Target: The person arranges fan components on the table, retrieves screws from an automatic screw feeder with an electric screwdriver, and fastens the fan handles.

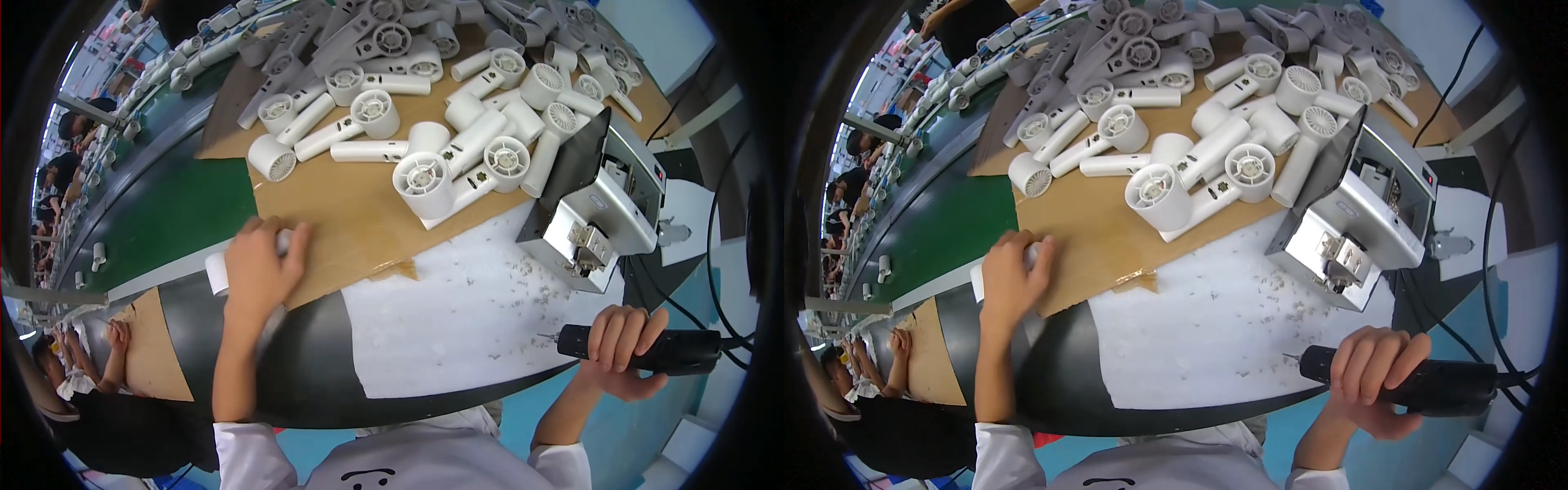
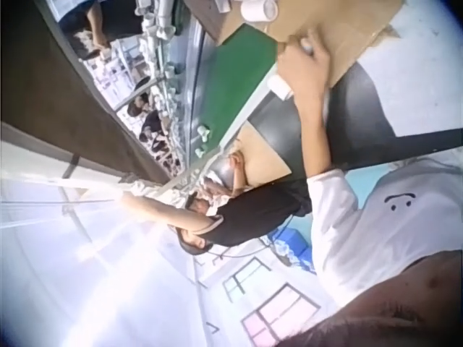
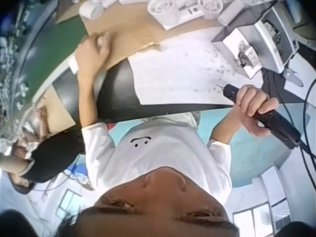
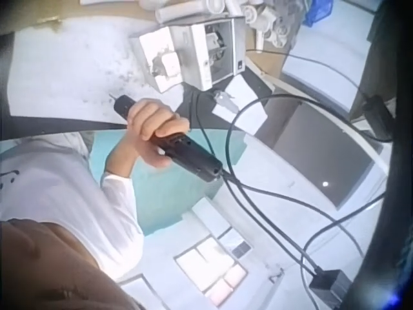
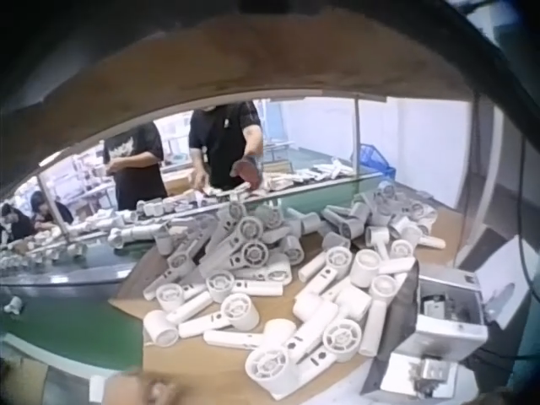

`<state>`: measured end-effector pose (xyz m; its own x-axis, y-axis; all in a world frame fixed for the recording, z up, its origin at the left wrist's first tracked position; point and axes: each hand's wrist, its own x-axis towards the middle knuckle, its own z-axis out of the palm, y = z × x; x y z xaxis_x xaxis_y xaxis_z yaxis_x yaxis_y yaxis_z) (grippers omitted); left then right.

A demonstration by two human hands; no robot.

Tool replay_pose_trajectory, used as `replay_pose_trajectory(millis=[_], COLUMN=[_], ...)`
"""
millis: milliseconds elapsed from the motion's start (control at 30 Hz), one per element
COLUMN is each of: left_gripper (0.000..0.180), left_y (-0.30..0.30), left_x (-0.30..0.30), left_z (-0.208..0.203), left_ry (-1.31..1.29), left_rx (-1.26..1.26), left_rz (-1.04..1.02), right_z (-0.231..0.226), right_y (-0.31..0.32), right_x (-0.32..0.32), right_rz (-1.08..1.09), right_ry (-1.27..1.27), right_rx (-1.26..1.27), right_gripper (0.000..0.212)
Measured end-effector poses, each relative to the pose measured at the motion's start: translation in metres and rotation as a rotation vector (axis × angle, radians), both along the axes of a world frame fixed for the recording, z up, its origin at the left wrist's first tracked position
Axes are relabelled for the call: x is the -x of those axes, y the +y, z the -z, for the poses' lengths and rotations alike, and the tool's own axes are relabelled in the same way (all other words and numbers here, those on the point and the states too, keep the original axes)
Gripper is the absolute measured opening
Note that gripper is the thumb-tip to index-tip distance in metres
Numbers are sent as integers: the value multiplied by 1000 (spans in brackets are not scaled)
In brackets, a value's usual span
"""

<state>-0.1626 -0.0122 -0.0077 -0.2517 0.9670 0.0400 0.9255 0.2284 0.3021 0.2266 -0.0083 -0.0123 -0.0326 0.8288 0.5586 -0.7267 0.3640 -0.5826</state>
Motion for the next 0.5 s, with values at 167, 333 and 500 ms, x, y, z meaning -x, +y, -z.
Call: replay_pose_trajectory(millis=[167, 333, 500], left_gripper=[22, 29, 44], left_y=[33, 103, 137], left_x=[-34, -97, -138], left_z=[-2, -12, -24], left_ry=[-111, -134, 150], left_rx=[-440, -544, -49], left_rz=[319, 490, 626], right_z=[-10, -39, -40], right_y=[1, 27, 49], right_x=[6, 7, 3], right_rz=[166, 167, 266], right_ry=[-88, -241, -392], right_rx=[18, -90, -90], right_gripper=[39, 35, 39])
